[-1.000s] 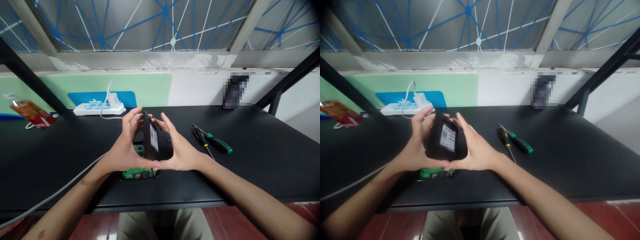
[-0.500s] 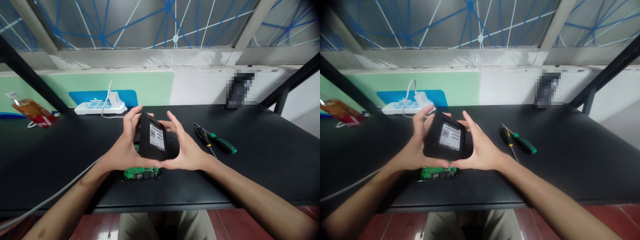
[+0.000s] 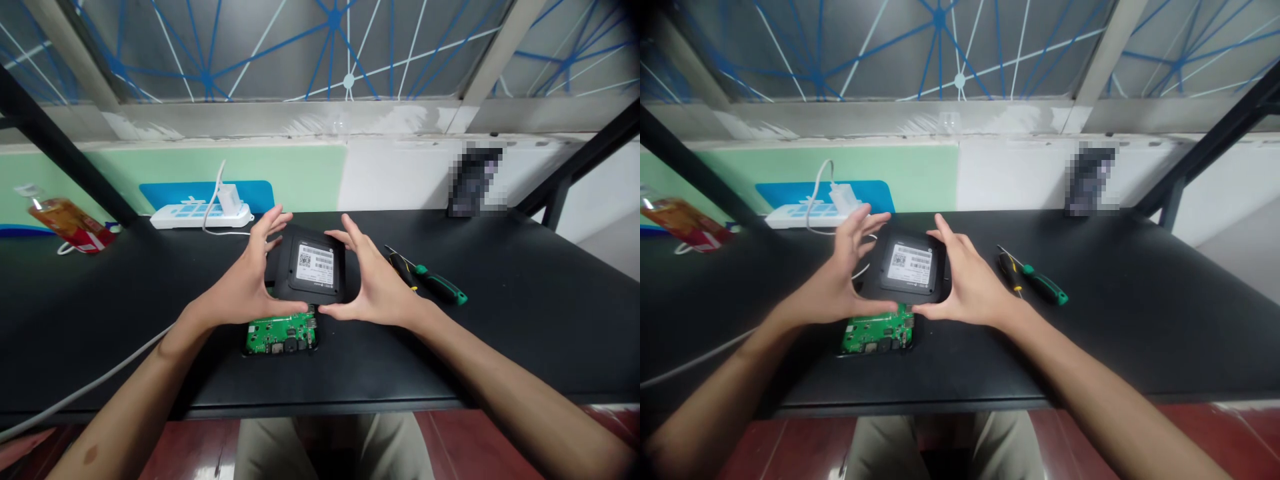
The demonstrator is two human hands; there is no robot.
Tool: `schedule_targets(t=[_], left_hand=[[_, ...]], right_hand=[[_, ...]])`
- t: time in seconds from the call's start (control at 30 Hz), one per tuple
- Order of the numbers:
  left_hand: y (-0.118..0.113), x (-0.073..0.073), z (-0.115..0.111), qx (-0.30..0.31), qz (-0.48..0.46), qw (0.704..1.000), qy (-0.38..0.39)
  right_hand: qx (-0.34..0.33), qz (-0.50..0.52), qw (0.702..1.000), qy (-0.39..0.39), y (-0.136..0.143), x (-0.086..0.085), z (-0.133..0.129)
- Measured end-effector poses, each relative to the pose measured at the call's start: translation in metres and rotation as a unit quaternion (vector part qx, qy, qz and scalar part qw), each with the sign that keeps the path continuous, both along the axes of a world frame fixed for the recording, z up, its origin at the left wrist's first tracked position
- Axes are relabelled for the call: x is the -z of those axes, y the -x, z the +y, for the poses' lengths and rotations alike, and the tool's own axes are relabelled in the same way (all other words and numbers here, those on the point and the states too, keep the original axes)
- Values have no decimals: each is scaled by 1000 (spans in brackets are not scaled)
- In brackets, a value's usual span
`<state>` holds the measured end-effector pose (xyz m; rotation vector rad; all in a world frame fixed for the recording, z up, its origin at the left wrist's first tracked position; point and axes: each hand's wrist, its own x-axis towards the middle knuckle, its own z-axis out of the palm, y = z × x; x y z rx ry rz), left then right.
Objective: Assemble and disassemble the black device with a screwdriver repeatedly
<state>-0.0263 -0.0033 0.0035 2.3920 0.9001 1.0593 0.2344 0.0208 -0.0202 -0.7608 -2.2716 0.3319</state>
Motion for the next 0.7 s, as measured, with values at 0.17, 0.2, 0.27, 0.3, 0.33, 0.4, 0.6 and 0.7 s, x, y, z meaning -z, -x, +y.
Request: schedule_targets(t=[0.17, 0.2, 0.27, 0.3, 0.33, 0.4, 0.6, 0.7], left_hand=[[2, 3, 2, -7, 87, 995, -39], [2, 3, 3, -10, 98, 994, -45], [2, 3, 3, -14, 113, 992, -58], [2, 3, 3, -16, 118, 991, -63], [2, 3, 3, -17, 122, 990, -66], [1, 1, 3, -20, 126, 989, -71], [0, 1, 2, -29, 141, 986, -87], [-1, 1, 1, -34, 147, 985, -87]], right_hand=[[12, -51, 998, -37, -1, -2, 0], [9, -55, 998, -42, -1, -2, 1], [5, -60, 997, -48, -1, -1, 1], [3, -61, 997, -50, -1, -1, 1], [3, -61, 997, -52, -1, -1, 2], [2, -62, 997, -55, -1, -2, 2], [4, -68, 995, -71, -3, -4, 1], [6, -71, 994, -86, -3, -4, 1]])
